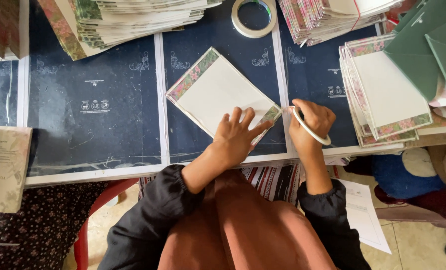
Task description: Applying double-sided tape to the edges of decorative paper cards in a production environment
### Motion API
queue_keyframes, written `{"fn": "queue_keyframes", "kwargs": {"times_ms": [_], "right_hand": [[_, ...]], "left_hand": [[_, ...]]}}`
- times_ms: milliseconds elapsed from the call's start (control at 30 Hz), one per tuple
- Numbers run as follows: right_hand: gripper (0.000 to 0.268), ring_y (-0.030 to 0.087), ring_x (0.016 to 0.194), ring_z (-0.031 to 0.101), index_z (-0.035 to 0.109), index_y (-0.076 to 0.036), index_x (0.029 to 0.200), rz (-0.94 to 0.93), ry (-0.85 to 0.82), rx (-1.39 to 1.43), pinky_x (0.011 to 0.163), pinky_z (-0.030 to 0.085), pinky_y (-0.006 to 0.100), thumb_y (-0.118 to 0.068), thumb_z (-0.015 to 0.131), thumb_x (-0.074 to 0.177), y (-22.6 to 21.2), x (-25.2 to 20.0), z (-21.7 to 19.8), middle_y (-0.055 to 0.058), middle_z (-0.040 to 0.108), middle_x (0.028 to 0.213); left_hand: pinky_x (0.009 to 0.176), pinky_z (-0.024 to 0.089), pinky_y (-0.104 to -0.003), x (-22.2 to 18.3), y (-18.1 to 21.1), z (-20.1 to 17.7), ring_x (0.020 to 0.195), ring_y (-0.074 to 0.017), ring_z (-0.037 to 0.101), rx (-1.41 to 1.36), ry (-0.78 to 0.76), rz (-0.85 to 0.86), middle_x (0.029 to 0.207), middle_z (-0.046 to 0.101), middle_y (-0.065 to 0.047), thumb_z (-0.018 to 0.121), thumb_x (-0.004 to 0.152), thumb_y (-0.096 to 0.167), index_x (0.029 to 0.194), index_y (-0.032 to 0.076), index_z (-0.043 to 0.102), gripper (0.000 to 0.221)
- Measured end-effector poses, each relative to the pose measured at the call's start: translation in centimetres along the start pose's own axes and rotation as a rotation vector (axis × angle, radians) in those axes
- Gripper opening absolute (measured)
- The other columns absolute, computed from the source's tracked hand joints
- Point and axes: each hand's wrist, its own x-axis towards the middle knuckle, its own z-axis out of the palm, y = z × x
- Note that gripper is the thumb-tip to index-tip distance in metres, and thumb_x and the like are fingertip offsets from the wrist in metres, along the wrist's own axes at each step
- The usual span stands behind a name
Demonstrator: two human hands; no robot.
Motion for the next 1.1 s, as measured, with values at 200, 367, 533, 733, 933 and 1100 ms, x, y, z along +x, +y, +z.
{"fn": "queue_keyframes", "kwargs": {"times_ms": [200,367,533,733,933,1100], "right_hand": [[0.015,0.021,0.091,0.058,0.07,-0.015,0.091,-0.025,0.062,0.077,0.093,0.029,0.042,-0.005,0.074,0.081,-3.3,-0.8,-2.4,0.0,0.066,0.089],[0.013,0.019,0.093,0.056,0.066,-0.01,0.09,-0.02,0.036,0.35,0.091,0.028,0.038,0.001,0.065,0.084,-7.7,-1.1,-6.5,0.003,0.064,0.091],[0.018,0.02,0.09,0.059,0.066,-0.011,0.098,-0.029,0.019,0.307,0.086,0.035,0.035,-0.017,0.071,0.082,-7.5,-4.9,-5.5,0.004,0.064,0.093],[0.036,0.022,0.079,0.061,0.06,-0.004,0.116,0.112,0.011,0.448,0.079,0.043,0.033,-0.016,0.069,0.083,-8.7,-8.1,-6.9,0.007,0.065,0.083],[0.048,0.031,0.113,0.049,0.046,-0.004,0.127,0.569,-0.027,0.651,0.098,0.037,0.045,-0.015,0.064,0.084,-7.1,-10.3,-8.0,0.019,0.054,0.119],[0.035,0.025,0.093,0.06,0.037,-0.005,0.116,0.607,0.311,0.758,0.077,0.051,0.029,-0.007,0.06,0.089,-2.2,-7.3,-12.7,0.02,0.054,0.107]], "left_hand": [[0.064,0.041,-0.039,4.7,1.5,2.2,0.096,-0.0309,0.039,0.062,0.086,-0.132,0.112,0.036,-0.006,0.056,0.083,0.048,0.139,0.043,0.033,0.061],[0.071,0.042,-0.038,4.0,-0.8,1.5,0.097,-0.0258,0.048,-0.038,0.183,-0.033,0.115,0.045,-0.004,0.058,0.081,0.051,0.138,0.038,0.038,0.061],[0.1,0.041,-0.044,-2.4,-7.7,3.7,0.121,-0.0352,0.041,-0.052,0.557,0.122,0.136,0.042,-0.007,0.076,0.068,0.035,0.135,0.019,0.045,0.075],[0.096,0.029,-0.063,-5.4,-13.5,2.2,0.117,-0.0427,0.035,-0.229,0.515,-0.423,0.132,0.037,-0.02,0.07,0.071,0.054,0.15,0.018,0.021,0.099],[0.096,0.029,-0.054,-4.6,-6.7,2.2,0.101,-0.0295,0.043,-0.41,0.479,-0.233,0.114,0.048,-0.007,0.073,0.064,0.052,0.149,0.024,0.022,0.103],[0.079,0.037,-0.04,-2.5,-9.0,-1.3,0.082,-0.0233,0.054,-0.257,0.745,-0.179,0.094,0.06,-0.003,0.077,0.08,0.035,0.145,0.012,0.029,0.084]]}}
